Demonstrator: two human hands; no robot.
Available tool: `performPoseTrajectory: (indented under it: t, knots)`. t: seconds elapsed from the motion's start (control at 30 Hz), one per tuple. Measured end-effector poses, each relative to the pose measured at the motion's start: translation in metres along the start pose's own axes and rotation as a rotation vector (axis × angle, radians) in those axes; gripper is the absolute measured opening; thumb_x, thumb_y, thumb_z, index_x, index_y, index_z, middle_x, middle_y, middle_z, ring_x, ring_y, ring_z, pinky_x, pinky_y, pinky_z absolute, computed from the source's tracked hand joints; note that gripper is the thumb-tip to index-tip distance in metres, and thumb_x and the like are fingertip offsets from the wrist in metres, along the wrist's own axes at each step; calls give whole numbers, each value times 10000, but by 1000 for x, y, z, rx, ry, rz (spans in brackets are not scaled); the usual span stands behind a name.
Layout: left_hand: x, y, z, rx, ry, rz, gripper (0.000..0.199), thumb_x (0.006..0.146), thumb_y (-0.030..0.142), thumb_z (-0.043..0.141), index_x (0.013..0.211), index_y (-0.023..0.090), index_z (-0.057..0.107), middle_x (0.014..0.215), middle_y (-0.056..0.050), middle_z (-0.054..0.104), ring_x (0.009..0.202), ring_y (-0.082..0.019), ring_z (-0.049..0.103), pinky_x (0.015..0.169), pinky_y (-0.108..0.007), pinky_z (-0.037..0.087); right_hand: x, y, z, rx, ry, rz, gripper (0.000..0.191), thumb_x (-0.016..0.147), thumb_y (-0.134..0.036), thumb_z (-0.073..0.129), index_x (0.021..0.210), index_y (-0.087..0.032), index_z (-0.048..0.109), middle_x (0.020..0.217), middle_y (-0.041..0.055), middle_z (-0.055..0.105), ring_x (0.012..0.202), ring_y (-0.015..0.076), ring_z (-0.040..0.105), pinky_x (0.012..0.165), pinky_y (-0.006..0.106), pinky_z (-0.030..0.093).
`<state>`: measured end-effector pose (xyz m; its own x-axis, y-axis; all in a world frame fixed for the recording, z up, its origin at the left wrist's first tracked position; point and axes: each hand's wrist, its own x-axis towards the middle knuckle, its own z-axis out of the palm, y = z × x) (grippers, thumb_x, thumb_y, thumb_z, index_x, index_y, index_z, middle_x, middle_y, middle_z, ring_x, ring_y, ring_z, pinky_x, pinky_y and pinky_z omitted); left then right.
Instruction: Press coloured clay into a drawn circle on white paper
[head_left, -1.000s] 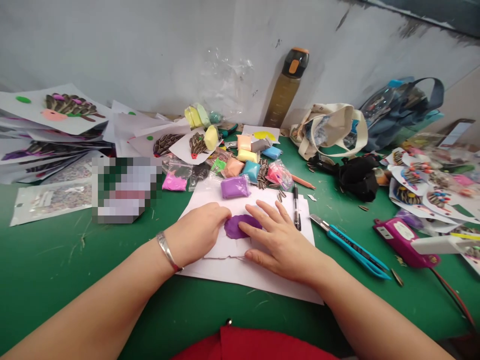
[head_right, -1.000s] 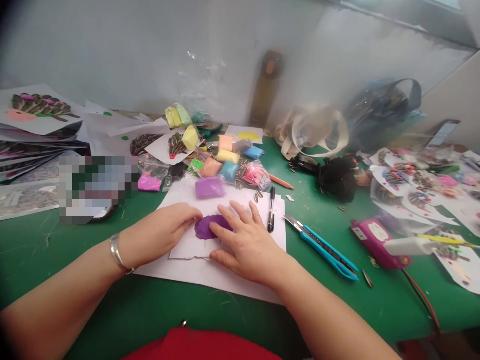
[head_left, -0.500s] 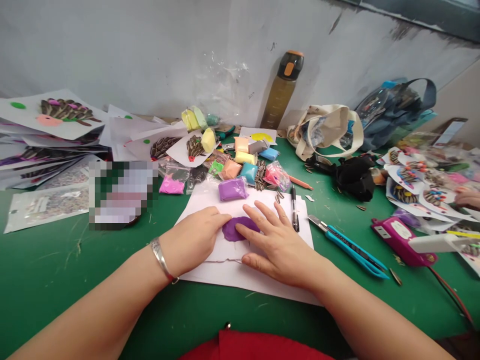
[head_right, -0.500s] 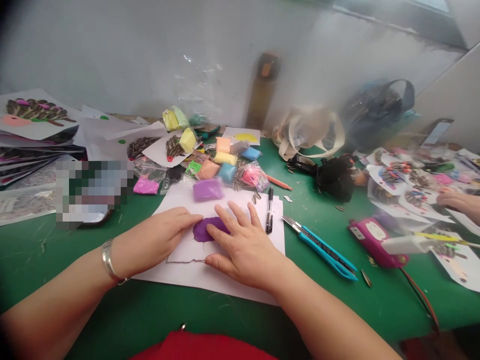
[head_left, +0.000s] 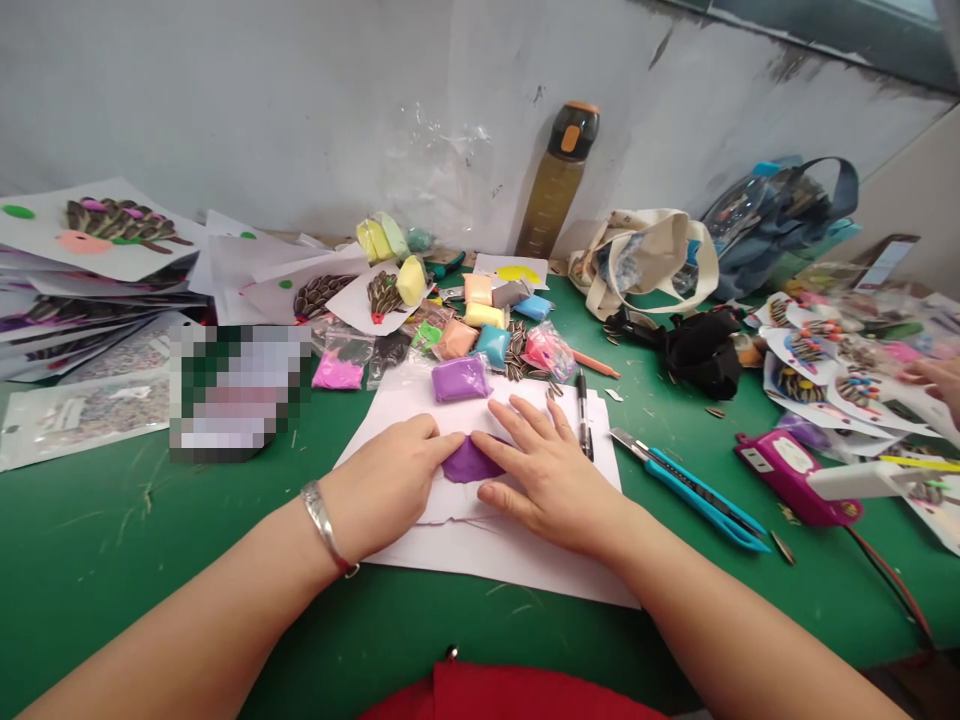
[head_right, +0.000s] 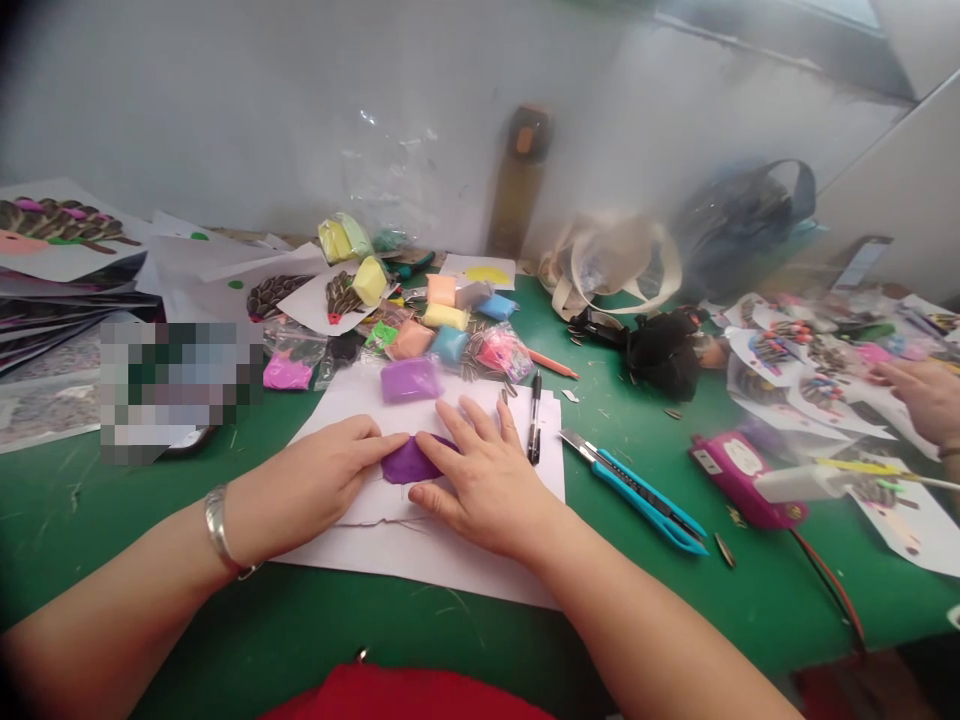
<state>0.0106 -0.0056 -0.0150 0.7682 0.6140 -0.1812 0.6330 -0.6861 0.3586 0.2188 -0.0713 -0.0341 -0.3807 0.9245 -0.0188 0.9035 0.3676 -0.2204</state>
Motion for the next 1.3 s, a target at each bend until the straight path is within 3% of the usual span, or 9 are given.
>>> performPoseTrajectory:
  t: [0.1, 0.27, 0.67, 0.83, 0.97, 1.1, 1.23, 1.3]
  knots:
    - [0, 0, 2, 8, 4, 1, 412, 857, 87, 378, 1189, 194, 597, 918, -71, 564, 818, -191, 539, 770, -311, 456, 1, 1, 0, 25, -10, 9, 561, 920, -596, 304, 1387, -312, 427, 1528, 98, 261, 1395, 366, 190, 1073, 663, 117]
    - [0, -1, 5, -2, 39, 11, 480, 872, 78, 348, 1319, 176, 492, 961, -87, 569, 867, -202, 544, 821, -336, 449, 1, 4, 1, 49, -3, 52, 570, 922, -594, 301, 1415, -319, 381, 1535, 92, 246, 1403, 351, 175, 1079, 646, 136]
    - [-1, -1, 7, 42, 15, 26, 505, 856, 73, 349, 1319, 209, 500, 915, -79, 548, 788, -199, 522, 750, -330, 457, 1, 9, 1, 63, -43, 24, 545, 932, -557, 328, 1418, -315, 380, 1517, 88, 293, 1394, 342, 213, 1087, 629, 160]
    - [-2, -2, 3, -9, 9, 1, 574, 844, 33, 326, 1400, 160, 391, 1052, -109, 564, 948, -214, 540, 880, -354, 443, -4, 6, -4, 88, -50, 43, 585, 936, -569, 295, 1469, -332, 246, 1543, 83, 225, 1405, 331, 189, 1088, 621, 176]
    - [-1, -2, 0, -8, -28, 2, 511, 850, 45, 337, 1324, 156, 493, 1020, -102, 580, 937, -217, 550, 861, -349, 459, -7, -1, -5, 10, 1, -16, 566, 917, -595, 318, 1434, -364, 322, 1552, 82, 191, 1411, 364, 132, 1075, 656, 129]
    - [1, -3, 1, 12, -19, 4, 498, 847, 46, 344, 1304, 152, 512, 1019, -102, 591, 934, -219, 561, 860, -353, 466, -7, -5, -2, -19, 1, -76, 564, 913, -605, 310, 1392, -323, 412, 1526, 102, 259, 1399, 379, 157, 1073, 668, 105]
    - [1, -7, 2, -31, 14, 1, 507, 854, 39, 338, 1330, 148, 476, 1131, -102, 589, 1056, -202, 540, 949, -320, 422, -5, -9, -1, -16, 12, -75, 598, 907, -614, 314, 1427, -321, 349, 1544, 104, 205, 1401, 384, 140, 1071, 671, 97]
    - [0, -8, 1, -51, 4, -10, 481, 856, 45, 347, 1294, 154, 514, 1099, -93, 598, 1020, -197, 553, 928, -312, 431, -4, -13, -1, -9, 3, -99, 615, 901, -629, 306, 1430, -318, 344, 1546, 101, 198, 1403, 384, 127, 1072, 673, 76]
